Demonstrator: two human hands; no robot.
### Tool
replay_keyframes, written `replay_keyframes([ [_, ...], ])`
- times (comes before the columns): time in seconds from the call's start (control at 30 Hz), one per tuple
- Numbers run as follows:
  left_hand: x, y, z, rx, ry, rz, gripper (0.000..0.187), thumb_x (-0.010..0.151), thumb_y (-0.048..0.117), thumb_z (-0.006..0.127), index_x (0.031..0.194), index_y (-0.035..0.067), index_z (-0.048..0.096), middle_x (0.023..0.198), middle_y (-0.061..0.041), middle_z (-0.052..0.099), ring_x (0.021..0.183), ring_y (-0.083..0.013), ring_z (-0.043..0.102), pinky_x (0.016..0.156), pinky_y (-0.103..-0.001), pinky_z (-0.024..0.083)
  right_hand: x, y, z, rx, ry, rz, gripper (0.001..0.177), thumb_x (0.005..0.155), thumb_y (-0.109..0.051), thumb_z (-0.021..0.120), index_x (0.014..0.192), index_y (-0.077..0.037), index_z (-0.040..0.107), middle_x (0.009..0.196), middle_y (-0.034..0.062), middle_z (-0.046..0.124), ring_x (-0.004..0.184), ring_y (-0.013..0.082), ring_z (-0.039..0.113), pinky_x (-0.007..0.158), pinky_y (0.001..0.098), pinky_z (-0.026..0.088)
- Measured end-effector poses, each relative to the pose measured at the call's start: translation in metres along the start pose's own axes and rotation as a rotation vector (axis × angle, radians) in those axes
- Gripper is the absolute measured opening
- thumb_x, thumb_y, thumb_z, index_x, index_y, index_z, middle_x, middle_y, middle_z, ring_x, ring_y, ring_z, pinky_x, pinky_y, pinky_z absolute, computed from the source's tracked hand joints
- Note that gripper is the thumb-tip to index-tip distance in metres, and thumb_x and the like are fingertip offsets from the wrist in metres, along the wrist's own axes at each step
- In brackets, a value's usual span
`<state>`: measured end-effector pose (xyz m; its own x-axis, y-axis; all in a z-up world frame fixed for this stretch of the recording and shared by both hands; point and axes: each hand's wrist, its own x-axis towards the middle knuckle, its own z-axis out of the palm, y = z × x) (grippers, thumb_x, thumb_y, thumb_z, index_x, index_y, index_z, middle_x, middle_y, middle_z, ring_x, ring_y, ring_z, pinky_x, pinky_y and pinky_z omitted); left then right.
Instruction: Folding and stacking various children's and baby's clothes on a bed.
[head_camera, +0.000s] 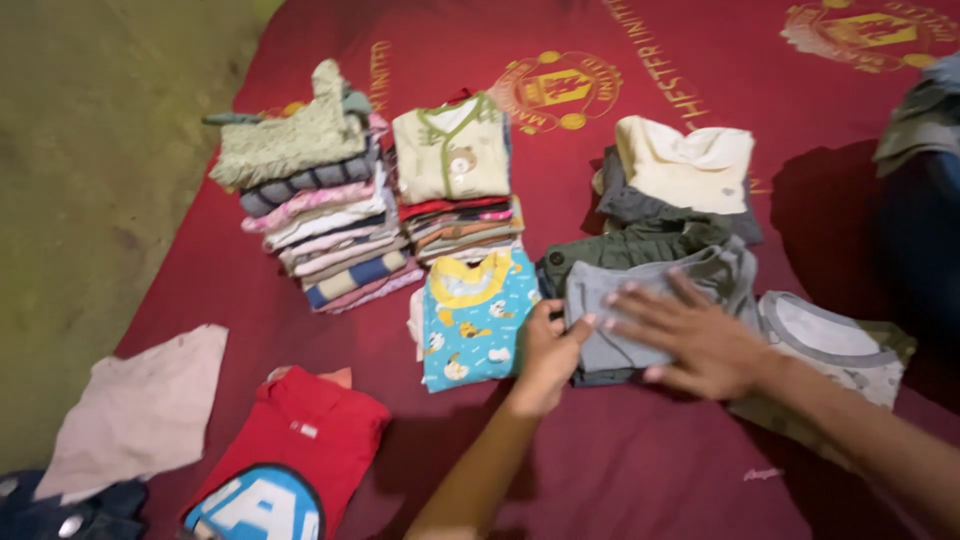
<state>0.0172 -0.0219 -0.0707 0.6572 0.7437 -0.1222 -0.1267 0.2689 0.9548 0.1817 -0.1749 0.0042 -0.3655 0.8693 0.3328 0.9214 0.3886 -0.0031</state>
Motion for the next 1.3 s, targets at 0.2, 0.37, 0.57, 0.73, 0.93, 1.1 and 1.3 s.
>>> replay_keyframes([
  [0.2,-0.011,0.012,-0.022,0.21,0.114,0.075,0.05,0.086,0.009,0.078,0.128,-0.001,0.053,0.102,-0.015,0.076,0.087,-0.0168,0.072,0.074,-0.03,0.058,0.015,0.003,-0.006,-0.129,0.003,0.063,0.061,0.098,-0.041,0.041,0.155,-0.02,0.039,0.165,0.008,0.03,0.153,0.0303,0.022,0.121,0.0546,0.013],
  [0.37,-0.05,0.046,-0.086,0.307,-0.088,0.18,0.056,0.085,0.007,0.073,0.134,0.001,0.047,0.118,-0.017,0.068,0.101,-0.0191,0.07,0.081,-0.033,0.06,0.082,-0.046,0.0,-0.054,0.223,0.077,0.049,0.089,-0.026,0.058,0.136,-0.013,0.056,0.147,0.0184,0.048,0.141,0.0389,0.042,0.114,0.0542,0.033],
  [0.57,-0.144,0.14,-0.199,0.717,0.19,0.391,0.044,0.088,0.017,0.07,0.131,0.008,0.061,0.118,-0.012,0.074,0.105,-0.0243,0.074,0.092,-0.037,0.058,0.169,-0.132,0.019,0.257,0.201,-0.144,0.056,0.078,-0.011,0.068,0.133,-0.009,0.06,0.14,0.0194,0.053,0.133,0.0418,0.049,0.108,0.0515,0.041],
  [0.73,-0.191,0.182,-0.295,1.373,0.601,0.077,0.048,0.088,0.037,0.069,0.129,0.012,0.065,0.123,-0.02,0.066,0.112,-0.0391,0.064,0.093,-0.049,0.052,0.201,-0.182,0.054,0.385,0.12,-0.268,0.051,0.076,-0.011,0.068,0.127,-0.004,0.065,0.142,0.0213,0.052,0.133,0.0418,0.049,0.107,0.051,0.041],
  [0.93,-0.223,0.165,-0.357,1.467,0.622,-0.312,0.055,0.083,0.051,0.071,0.126,0.016,0.068,0.125,-0.023,0.064,0.119,-0.0444,0.06,0.097,-0.052,0.051,0.22,-0.2,0.091,0.444,0.018,-0.259,0.045,0.079,-0.009,0.068,0.124,-0.004,0.069,0.141,0.022,0.052,0.131,0.0411,0.048,0.105,0.0498,0.041],
  [1.1,-0.225,0.144,-0.403,1.466,0.677,-0.26,0.057,0.08,0.051,0.078,0.119,0.01,0.07,0.113,-0.026,0.065,0.109,-0.0481,0.061,0.087,-0.054,0.051,0.232,-0.217,0.095,0.395,0.092,-0.275,0.047,0.073,-0.009,0.07,0.119,-0.001,0.068,0.139,0.021,0.053,0.134,0.042,0.046,0.11,0.052,0.04],
  [1.3,-0.226,0.154,-0.405,1.191,0.623,-0.108,0.047,0.069,0.041,0.085,0.1,0.007,0.076,0.083,-0.016,0.075,0.08,-0.0308,0.076,0.072,-0.042,0.058,0.25,-0.261,0.109,0.611,0.073,-0.349,0.069,0.077,-0.004,0.07,0.143,0.005,0.05,0.152,0.0253,0.045,0.148,0.0417,0.035,0.116,0.0497,0.037],
])
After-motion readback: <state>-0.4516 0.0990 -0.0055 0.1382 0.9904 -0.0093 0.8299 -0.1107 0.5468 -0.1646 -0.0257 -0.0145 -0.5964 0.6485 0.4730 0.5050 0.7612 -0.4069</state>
